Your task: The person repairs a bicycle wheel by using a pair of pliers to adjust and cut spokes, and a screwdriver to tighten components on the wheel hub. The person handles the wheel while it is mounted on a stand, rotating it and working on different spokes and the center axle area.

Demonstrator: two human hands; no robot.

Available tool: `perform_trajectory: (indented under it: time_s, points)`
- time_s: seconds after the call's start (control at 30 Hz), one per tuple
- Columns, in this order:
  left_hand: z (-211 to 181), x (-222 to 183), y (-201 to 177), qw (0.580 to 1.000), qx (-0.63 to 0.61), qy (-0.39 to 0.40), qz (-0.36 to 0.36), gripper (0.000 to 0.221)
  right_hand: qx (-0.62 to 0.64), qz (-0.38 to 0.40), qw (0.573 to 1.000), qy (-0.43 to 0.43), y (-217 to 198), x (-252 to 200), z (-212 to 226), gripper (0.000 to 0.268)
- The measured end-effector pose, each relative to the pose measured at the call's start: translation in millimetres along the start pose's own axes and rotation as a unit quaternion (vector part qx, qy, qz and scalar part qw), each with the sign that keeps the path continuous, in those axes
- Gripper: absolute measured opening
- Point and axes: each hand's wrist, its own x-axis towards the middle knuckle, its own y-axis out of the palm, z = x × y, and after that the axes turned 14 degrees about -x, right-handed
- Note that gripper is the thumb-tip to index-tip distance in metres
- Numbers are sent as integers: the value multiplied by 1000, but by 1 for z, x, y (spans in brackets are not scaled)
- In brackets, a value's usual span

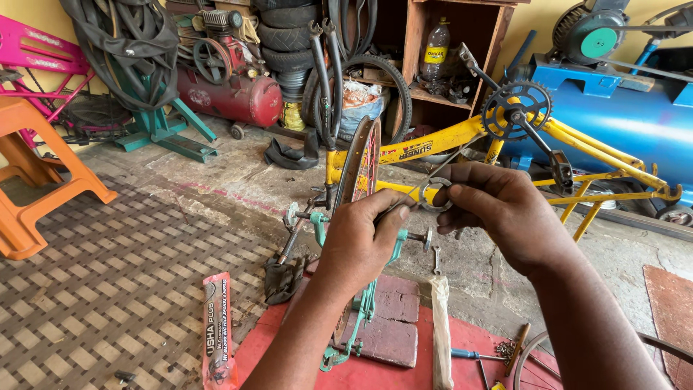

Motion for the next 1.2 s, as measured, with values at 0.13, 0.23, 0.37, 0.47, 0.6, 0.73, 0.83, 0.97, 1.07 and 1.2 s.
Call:
perform_trajectory:
  time_s: [0.13, 0.23, 0.37, 0.47, 0.6, 0.73, 0.83, 0.97, 1.07, 1.2]
  points:
    - [4, 0, 4, 999, -42, 13, -18, 16, 21, 2, 1000, 20, 6, 3, -3, 33]
    - [7, 1, 4, 999, -28, 26, -38, 14, 105, 5, 993, 53, 8, 7, -10, 31]
    - [7, -1, 2, 992, 3, 112, -62, 12, 190, 11, 979, 71, 10, 9, -17, 30]
    - [6, -1, 2, 993, 9, 94, -67, 12, 229, 18, 970, 74, 9, 10, -19, 29]
    - [5, -1, 0, 994, 1, 87, -62, 12, 221, 40, 973, 50, 8, 10, -20, 29]
    - [6, -1, 2, 996, 19, 68, -56, 13, 218, 50, 974, 42, 7, 10, -21, 30]
    - [8, 0, 3, 997, 21, 58, -53, 14, 197, 41, 979, 41, 8, 10, -19, 28]
    - [10, 2, 2, 999, 1, -22, -38, 15, 94, 0, 996, 6, 17, 7, -9, 31]
    - [10, 1, 0, 997, -36, -34, -61, 15, 66, -29, 997, 3, 22, 2, -1, 40]
    - [12, 0, 3, 997, -42, -27, -63, 15, 121, -28, 992, 2, 24, 1, 1, 45]
